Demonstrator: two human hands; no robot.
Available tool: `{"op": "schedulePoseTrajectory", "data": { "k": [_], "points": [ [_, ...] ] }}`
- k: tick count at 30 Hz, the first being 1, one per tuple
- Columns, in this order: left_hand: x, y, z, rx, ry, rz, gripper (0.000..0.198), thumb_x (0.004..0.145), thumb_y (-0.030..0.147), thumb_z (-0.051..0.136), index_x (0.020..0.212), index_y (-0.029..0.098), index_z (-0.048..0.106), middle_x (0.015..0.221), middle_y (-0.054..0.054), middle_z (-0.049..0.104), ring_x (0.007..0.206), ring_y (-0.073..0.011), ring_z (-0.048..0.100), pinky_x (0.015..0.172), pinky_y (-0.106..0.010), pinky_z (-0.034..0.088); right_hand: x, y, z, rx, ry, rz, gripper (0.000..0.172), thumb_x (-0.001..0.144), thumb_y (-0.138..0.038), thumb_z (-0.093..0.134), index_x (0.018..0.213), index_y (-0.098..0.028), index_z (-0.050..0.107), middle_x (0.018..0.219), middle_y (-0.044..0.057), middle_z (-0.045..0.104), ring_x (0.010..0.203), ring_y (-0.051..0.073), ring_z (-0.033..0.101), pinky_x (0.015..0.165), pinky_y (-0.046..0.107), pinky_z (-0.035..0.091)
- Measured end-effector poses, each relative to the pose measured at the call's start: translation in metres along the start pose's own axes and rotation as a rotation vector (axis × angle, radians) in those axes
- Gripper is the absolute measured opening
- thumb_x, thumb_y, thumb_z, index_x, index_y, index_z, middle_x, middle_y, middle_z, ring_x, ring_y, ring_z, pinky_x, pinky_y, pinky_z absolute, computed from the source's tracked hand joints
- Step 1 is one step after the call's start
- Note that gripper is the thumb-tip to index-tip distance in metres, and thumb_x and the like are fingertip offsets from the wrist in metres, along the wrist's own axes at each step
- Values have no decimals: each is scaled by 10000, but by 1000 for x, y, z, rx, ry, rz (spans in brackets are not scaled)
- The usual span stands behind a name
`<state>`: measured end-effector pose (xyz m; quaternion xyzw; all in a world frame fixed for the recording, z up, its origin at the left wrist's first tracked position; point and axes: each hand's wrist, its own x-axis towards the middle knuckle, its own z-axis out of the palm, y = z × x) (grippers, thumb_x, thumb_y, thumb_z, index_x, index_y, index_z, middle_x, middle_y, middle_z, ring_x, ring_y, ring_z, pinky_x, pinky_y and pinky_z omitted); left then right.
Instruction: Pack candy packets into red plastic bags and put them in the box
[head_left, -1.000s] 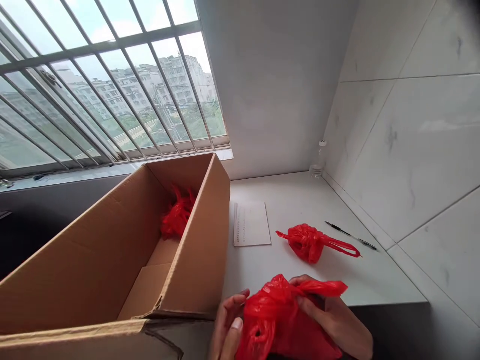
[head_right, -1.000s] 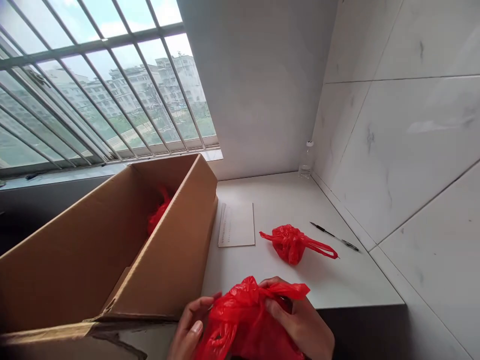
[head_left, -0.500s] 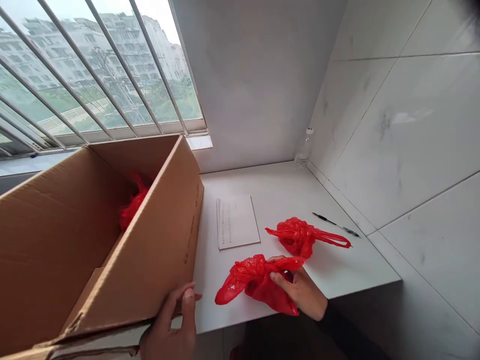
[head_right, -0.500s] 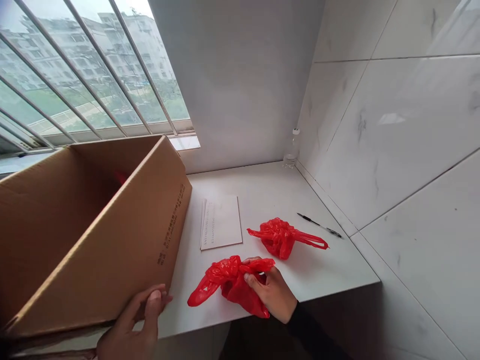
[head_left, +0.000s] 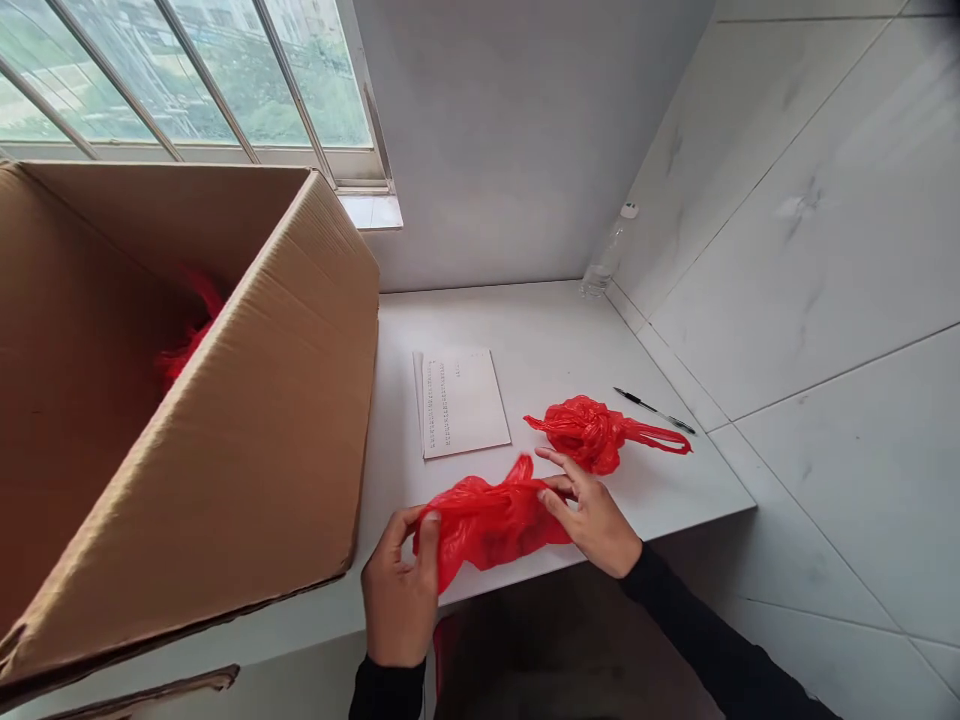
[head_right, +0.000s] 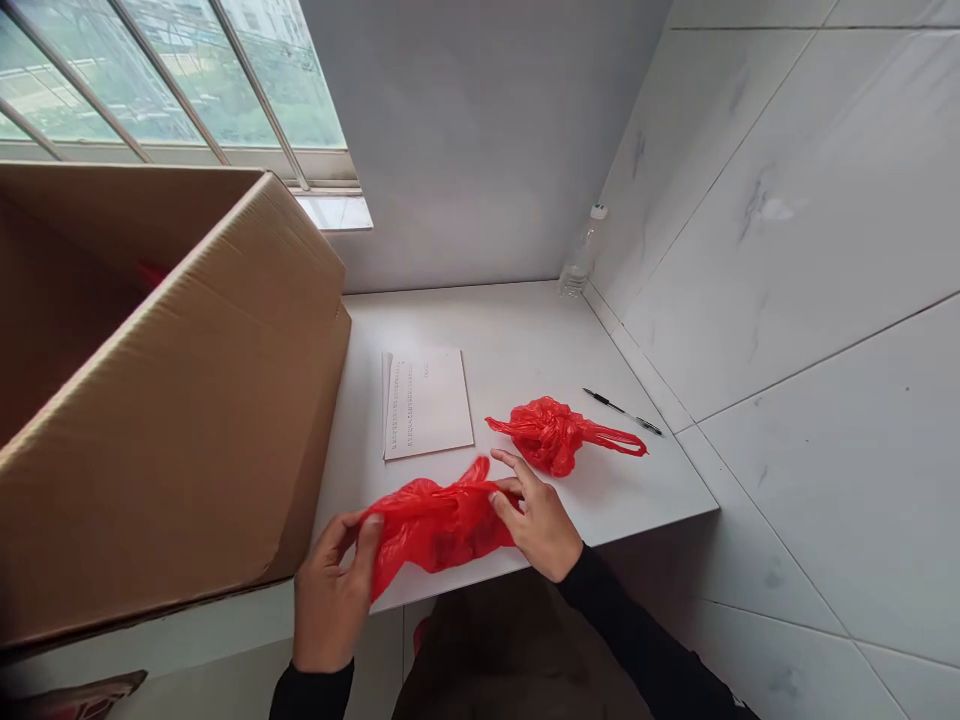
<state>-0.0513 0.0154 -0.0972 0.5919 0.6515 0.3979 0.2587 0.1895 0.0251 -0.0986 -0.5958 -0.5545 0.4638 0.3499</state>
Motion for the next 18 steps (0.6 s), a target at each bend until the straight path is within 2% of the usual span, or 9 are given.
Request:
{"op": "schedulePoseTrajectory", "data": {
  "k": [2, 4, 5, 6, 8, 10, 13, 16, 18],
  "points": [
    [-6, 0, -1, -18, 44, -30, 259, 996, 386, 513, 1147, 219, 641, 1094, -76, 724, 953, -236, 696, 761, -331, 559, -3, -2, -1, -54, 49, -78, 483, 957, -258, 541, 1430, -275, 443, 1240, 56, 694, 1221, 214, 608, 1084, 448, 444],
    [-10, 4, 1, 0, 47, 80, 432, 972, 344, 556, 1391, 239, 530, 1373, -116, 609, 1224, -274, 603, 964, -405, 522, -5, -8, 2, -139, 66, -186, 512, 922, -216, 572, 1416, -289, 463, 1325, 51, 632, 1290, 214, 542, 1117, 435, 414],
    [-11, 6, 3, 27, 36, 165, 521, 953, 317, 588, 1459, 254, 481, 1441, -120, 552, 1300, -286, 542, 1038, -440, 477, -5, -12, 5, -195, 57, -230, 522, 904, -215, 600, 1407, -291, 483, 1314, 50, 627, 1272, 223, 539, 1107, 437, 418],
    [-10, 9, 6, 57, 24, 248, 557, 934, 291, 616, 1474, 265, 482, 1439, -119, 543, 1316, -291, 516, 1070, -461, 447, -5, -15, 8, -250, 44, -261, 509, 893, -227, 630, 1385, -289, 517, 1271, 50, 635, 1229, 235, 549, 1084, 441, 430],
    [-6, 9, 8, 102, 10, 346, 423, 911, 271, 654, 1334, 287, 637, 1243, -91, 636, 1184, -278, 573, 1042, -461, 454, -4, -20, 13, -325, 17, -289, 360, 900, -269, 656, 1259, -270, 624, 1124, 50, 665, 1097, 246, 581, 1009, 442, 461],
    [-2, 5, 6, 99, 33, 318, 215, 914, 289, 663, 1111, 297, 746, 1028, -50, 676, 1014, -245, 615, 967, -425, 486, -3, -20, 11, -326, 28, -282, 172, 939, -299, 623, 1092, -252, 685, 984, 41, 674, 984, 236, 597, 933, 420, 478],
    [-4, -1, -1, 82, 119, 178, 136, 959, 316, 608, 1006, 262, 724, 952, -36, 701, 922, -227, 646, 852, -372, 516, -7, -16, -1, -204, 138, -209, 130, 979, -332, 568, 989, -236, 655, 934, 30, 674, 907, 207, 616, 863, 367, 490],
    [-12, 6, -4, 57, 164, 32, 191, 1002, 328, 529, 1113, 252, 664, 1076, -54, 717, 984, -232, 673, 790, -340, 534, -17, -15, -13, -89, 213, -127, 153, 998, -373, 534, 1009, -235, 600, 920, 14, 641, 853, 177, 608, 816, 314, 499],
    [-17, 17, -3, 38, 114, 82, 346, 984, 327, 549, 1324, 265, 576, 1265, -85, 664, 1146, -263, 631, 866, -373, 533, -24, -17, -15, -71, 195, -116, 151, 1007, -371, 506, 1017, -238, 577, 918, 8, 618, 840, 168, 592, 801, 295, 495]
  ]
}}
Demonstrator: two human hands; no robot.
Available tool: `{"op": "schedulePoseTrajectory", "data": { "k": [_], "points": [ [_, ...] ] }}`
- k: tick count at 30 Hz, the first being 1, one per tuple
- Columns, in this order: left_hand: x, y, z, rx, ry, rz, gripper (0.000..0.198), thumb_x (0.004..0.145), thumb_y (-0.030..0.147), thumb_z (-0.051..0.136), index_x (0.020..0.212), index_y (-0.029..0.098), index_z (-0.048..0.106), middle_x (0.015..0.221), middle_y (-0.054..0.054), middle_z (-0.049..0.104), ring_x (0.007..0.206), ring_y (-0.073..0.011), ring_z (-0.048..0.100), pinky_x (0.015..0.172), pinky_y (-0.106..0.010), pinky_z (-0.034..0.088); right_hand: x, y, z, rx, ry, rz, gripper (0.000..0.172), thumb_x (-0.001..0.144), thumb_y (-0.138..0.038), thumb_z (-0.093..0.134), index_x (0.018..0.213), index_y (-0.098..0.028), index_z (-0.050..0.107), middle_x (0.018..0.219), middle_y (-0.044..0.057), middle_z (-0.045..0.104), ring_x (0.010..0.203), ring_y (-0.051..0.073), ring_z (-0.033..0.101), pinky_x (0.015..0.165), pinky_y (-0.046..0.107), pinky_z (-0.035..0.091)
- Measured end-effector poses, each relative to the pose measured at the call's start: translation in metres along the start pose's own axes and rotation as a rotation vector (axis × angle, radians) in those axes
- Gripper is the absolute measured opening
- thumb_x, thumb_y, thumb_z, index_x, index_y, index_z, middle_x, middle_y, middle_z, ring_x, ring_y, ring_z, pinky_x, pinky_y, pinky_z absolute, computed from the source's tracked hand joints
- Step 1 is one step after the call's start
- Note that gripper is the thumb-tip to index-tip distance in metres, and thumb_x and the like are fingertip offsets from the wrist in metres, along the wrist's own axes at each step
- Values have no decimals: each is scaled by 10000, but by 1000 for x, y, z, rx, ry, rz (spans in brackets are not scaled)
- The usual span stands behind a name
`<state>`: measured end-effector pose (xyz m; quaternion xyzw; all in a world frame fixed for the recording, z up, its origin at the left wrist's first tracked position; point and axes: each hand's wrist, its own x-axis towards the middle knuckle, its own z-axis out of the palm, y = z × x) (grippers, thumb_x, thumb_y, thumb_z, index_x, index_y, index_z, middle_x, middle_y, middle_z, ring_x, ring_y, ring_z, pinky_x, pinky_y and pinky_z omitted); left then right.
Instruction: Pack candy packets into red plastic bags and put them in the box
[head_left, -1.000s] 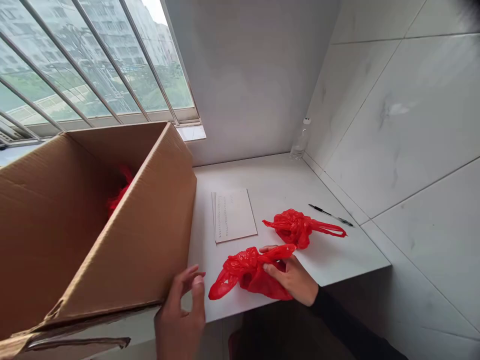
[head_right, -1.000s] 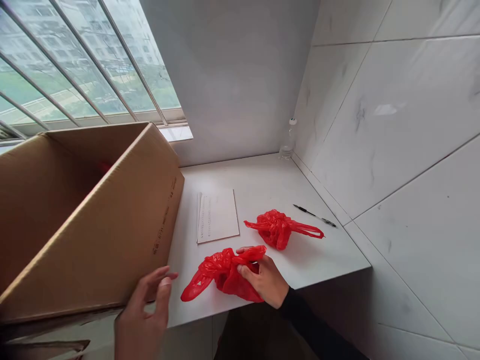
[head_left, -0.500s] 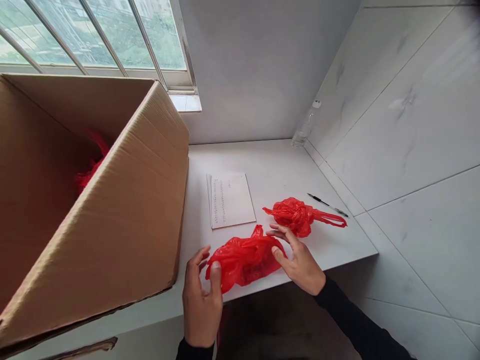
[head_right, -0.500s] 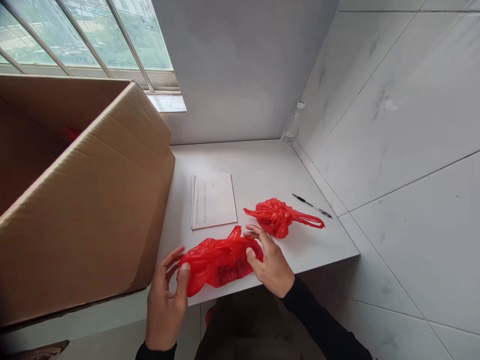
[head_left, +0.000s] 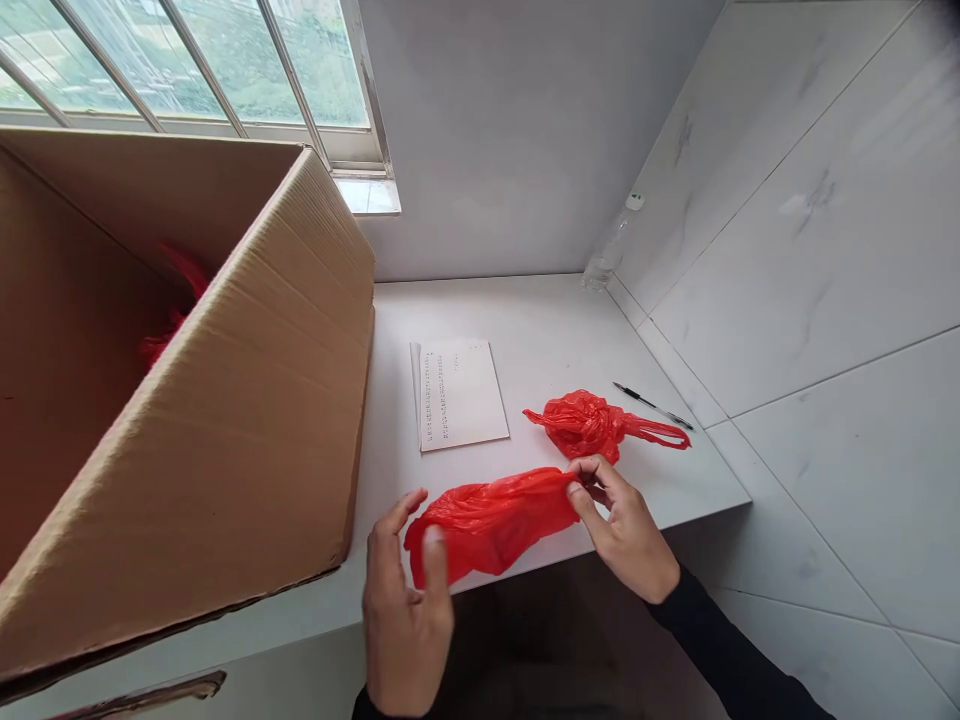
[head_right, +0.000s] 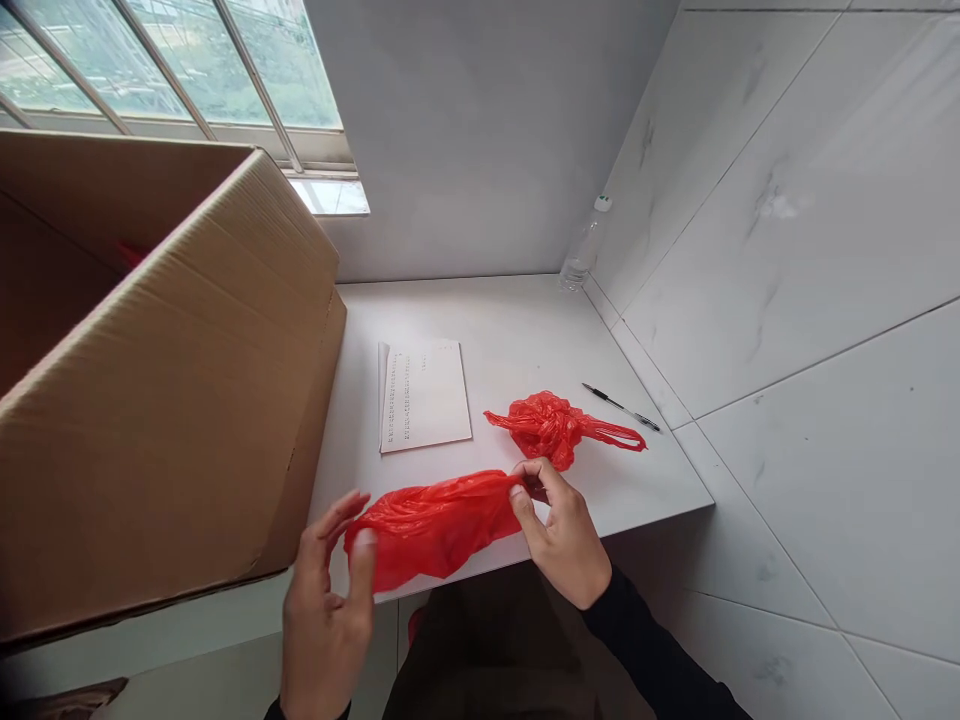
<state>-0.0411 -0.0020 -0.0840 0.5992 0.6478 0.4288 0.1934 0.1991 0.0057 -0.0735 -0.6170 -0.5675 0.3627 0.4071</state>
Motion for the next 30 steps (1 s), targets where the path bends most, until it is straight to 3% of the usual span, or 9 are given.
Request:
{"op": "schedulePoseTrajectory", "data": {
  "k": [2, 4, 8, 11, 14, 17, 20, 25, 30],
  "points": [
    [0, 12, 2, 18, -68, 154, 523, 940, 301, 613, 1447, 273, 488, 1321, -105, 613, 1215, -293, 569, 959, -438, 498, -4, -3, -1, 6, -30, -3, 143, 1010, -365, 491, 1016, -242, 562, 933, 10, 610, 840, 167, 583, 802, 291, 489],
    [3, 18, 3, 49, -90, 282, 429, 918, 263, 648, 1343, 279, 594, 1172, -87, 639, 1119, -283, 578, 965, -454, 476, -7, -3, -2, 24, -42, 11, 143, 1010, -369, 485, 1017, -244, 555, 947, 13, 604, 849, 172, 577, 809, 294, 486],
    [7, 15, -5, -30, 12, 106, 147, 960, 269, 596, 1032, 287, 722, 1007, -37, 666, 948, -228, 628, 849, -361, 506, -11, 9, -10, 86, 26, 91, 168, 1011, -400, 474, 1009, -247, 546, 913, 11, 571, 821, 177, 551, 760, 295, 481],
    [3, 16, -8, -50, 31, 43, 315, 973, 265, 540, 1259, 316, 664, 1216, -50, 657, 1094, -253, 626, 958, -391, 495, -13, 13, -15, 132, 35, 116, 198, 1016, -433, 468, 1034, -248, 537, 921, 12, 568, 827, 178, 542, 754, 296, 478],
    [1, 25, -4, 36, -42, 301, 579, 917, 208, 591, 1478, 308, 490, 1346, -93, 581, 1233, -302, 542, 1056, -463, 436, -15, 6, -15, 151, -1, 91, 223, 1012, -466, 492, 1031, -248, 532, 957, 15, 580, 868, 177, 558, 811, 304, 490],
    [4, 33, -1, 65, -93, 436, 403, 885, 142, 621, 1257, 292, 663, 1168, -76, 591, 1099, -267, 578, 956, -419, 488, -15, 0, -17, 130, -26, 94, 248, 999, -490, 524, 971, -244, 533, 952, 13, 604, 869, 176, 588, 867, 326, 500],
    [7, 32, -7, 17, 16, 286, 196, 924, 222, 630, 1072, 269, 750, 1116, -65, 555, 1007, -226, 604, 844, -363, 518, -15, 1, -22, 104, -2, 111, 258, 998, -498, 521, 979, -242, 547, 984, 28, 634, 866, 183, 610, 873, 354, 523],
    [6, 36, -25, 155, 45, 55, 380, 986, 462, 504, 1201, 274, 754, 996, -62, 528, 881, -225, 596, 740, -372, 516, -25, -21, -23, -53, 282, -140, 150, 981, -340, 565, 1112, -271, 541, 1086, 63, 621, 1040, 236, 607, 938, 413, 510],
    [5, 50, -30, 6, -81, -121, 442, 1004, 549, 430, 1243, 296, 701, 1141, -60, 656, 1013, -242, 654, 783, -357, 520, -17, -65, -4, -260, -155, -615, 231, 986, -159, 483, 1172, -263, 574, 1065, 56, 685, 992, 237, 631, 902, 401, 517]
  ]
}}
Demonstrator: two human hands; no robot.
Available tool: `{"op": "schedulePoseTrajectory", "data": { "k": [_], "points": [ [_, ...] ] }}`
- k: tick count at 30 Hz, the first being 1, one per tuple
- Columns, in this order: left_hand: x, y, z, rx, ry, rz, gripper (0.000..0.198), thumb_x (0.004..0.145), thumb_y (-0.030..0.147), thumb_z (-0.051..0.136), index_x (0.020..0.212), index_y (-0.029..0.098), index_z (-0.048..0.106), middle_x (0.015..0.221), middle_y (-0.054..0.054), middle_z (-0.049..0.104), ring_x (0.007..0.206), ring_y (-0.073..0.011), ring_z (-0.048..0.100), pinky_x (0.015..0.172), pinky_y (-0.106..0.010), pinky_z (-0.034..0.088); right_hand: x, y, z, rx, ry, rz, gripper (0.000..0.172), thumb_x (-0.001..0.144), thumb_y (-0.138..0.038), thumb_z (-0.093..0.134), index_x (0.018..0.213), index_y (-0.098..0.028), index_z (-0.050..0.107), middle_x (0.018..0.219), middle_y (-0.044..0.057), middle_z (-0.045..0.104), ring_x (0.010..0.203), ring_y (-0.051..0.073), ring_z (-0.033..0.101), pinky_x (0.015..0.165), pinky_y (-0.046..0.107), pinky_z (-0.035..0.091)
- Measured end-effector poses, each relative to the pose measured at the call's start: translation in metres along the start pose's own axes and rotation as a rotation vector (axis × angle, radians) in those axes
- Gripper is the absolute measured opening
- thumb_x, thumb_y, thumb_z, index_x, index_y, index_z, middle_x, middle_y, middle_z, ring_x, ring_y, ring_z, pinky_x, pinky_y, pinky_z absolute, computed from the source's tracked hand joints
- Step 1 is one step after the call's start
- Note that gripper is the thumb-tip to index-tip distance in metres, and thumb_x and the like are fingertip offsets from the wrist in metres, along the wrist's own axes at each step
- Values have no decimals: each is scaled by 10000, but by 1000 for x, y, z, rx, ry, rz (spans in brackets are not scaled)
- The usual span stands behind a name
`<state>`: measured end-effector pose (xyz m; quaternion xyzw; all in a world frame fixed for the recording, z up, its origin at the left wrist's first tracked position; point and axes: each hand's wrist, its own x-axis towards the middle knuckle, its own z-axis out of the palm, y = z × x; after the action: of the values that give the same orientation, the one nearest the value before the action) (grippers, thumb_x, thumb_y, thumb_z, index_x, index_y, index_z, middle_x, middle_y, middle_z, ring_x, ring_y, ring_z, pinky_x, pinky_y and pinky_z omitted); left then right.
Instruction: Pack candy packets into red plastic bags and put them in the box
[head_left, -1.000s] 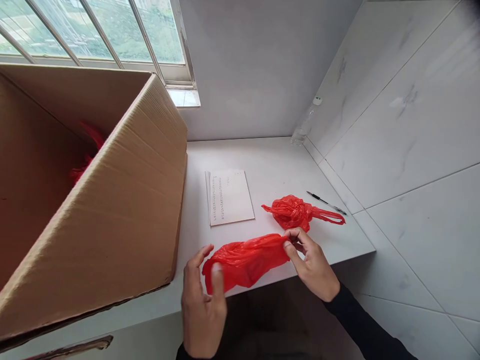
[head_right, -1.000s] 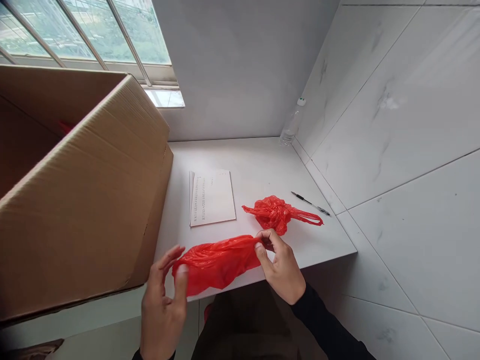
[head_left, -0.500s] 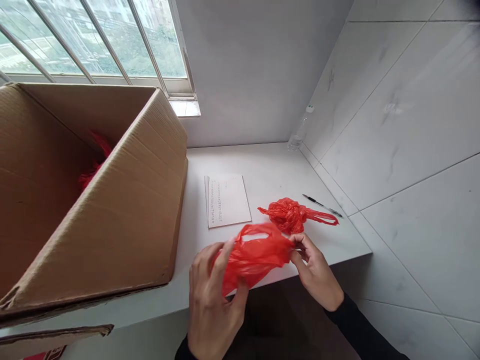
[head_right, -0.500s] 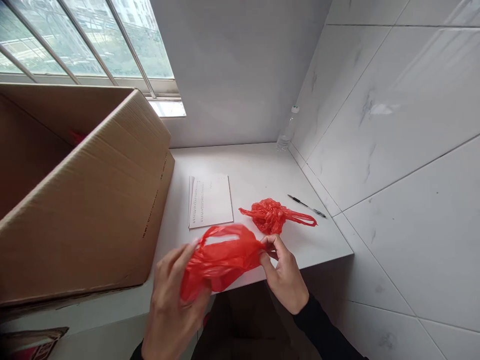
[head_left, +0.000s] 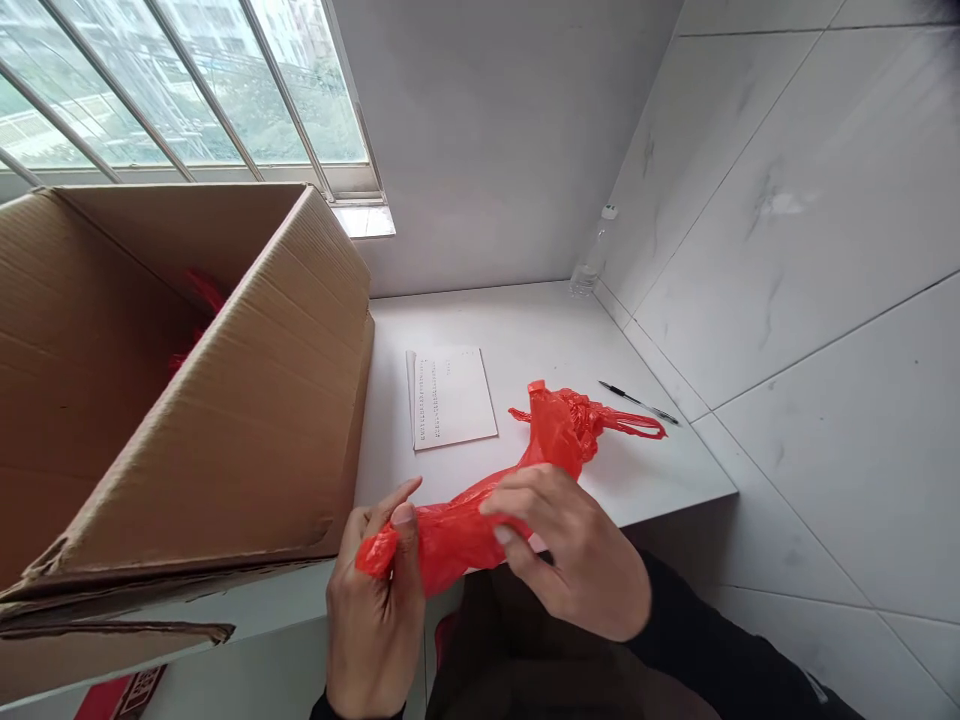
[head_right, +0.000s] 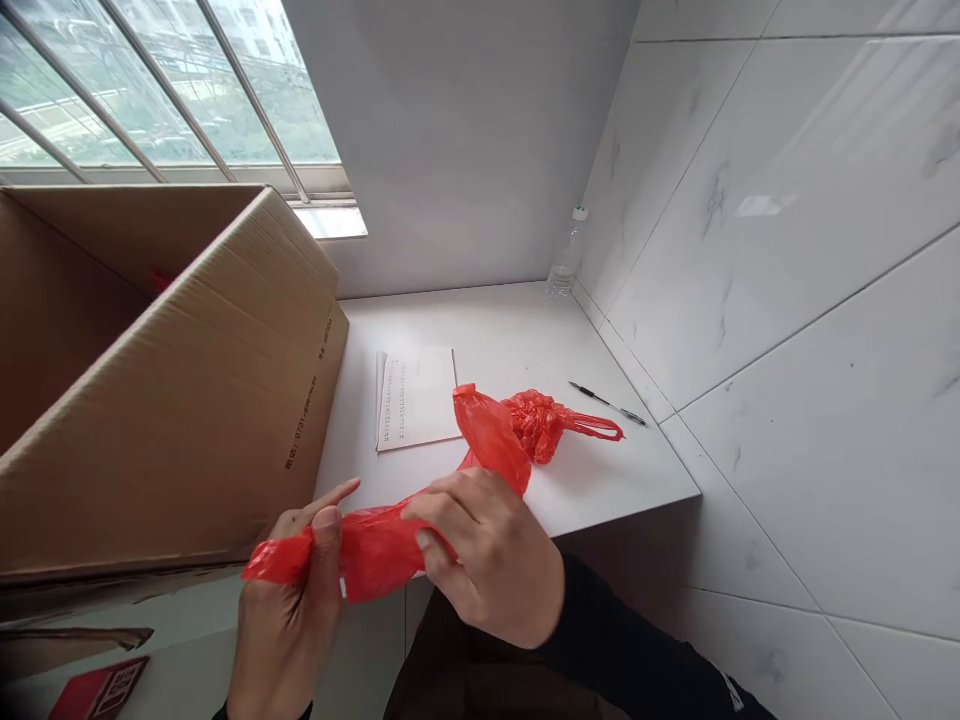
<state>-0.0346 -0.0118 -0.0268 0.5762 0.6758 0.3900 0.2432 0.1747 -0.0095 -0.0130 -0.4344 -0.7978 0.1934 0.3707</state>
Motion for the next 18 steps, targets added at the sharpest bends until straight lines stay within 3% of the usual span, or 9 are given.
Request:
{"op": "schedulePoseTrajectory", "data": {
  "k": [2, 6, 8, 11, 15, 18],
  "points": [
    [-2, 0, 1, -156, -20, -69, 451, 975, 586, 477, 1251, 292, 679, 1254, -66, 664, 1124, -270, 651, 865, -370, 543, 10, -2, 4, -129, -151, 31, 220, 1019, -181, 415, 1120, -222, 606, 1021, 64, 698, 939, 245, 631, 878, 417, 509],
    [-5, -3, 4, -486, -111, -270, 481, 916, 604, 590, 1276, 294, 659, 1353, -56, 645, 1205, -274, 636, 972, -377, 562, 7, 1, 4, -247, -278, 180, 310, 1057, -257, 318, 974, -216, 614, 868, 57, 675, 775, 228, 624, 691, 370, 476],
    [-4, 0, 6, -667, -157, -369, 488, 856, 580, 688, 1229, 266, 686, 1325, -61, 662, 1164, -267, 659, 889, -339, 602, 0, 4, 2, -308, -347, 240, 359, 1061, -272, 290, 879, -224, 596, 758, 49, 650, 635, 207, 594, 564, 344, 403],
    [-1, 8, 8, -859, -173, -543, 577, 707, 512, 847, 1180, 211, 707, 1071, -68, 733, 985, -242, 715, 730, -282, 619, -8, 13, 3, -447, -488, 294, 373, 1039, -240, 303, 810, -228, 596, 571, 30, 578, 442, 186, 506, 456, 350, 251],
    [-1, 12, 9, -831, -252, -624, 689, 691, 527, 851, 1261, 188, 663, 854, -40, 707, 802, -213, 711, 595, -255, 573, -9, 31, 10, -519, -520, 353, 271, 1000, -233, 406, 890, -205, 651, 617, 72, 646, 480, 216, 605, 453, 333, 240],
    [-6, 3, 14, -674, -395, -523, 687, 750, 528, 805, 1336, 235, 598, 886, -33, 713, 793, -219, 718, 661, -296, 587, -5, 41, 16, -481, -505, 407, 179, 963, -247, 504, 965, -182, 671, 726, 116, 706, 606, 274, 684, 489, 326, 346]
  ]
}}
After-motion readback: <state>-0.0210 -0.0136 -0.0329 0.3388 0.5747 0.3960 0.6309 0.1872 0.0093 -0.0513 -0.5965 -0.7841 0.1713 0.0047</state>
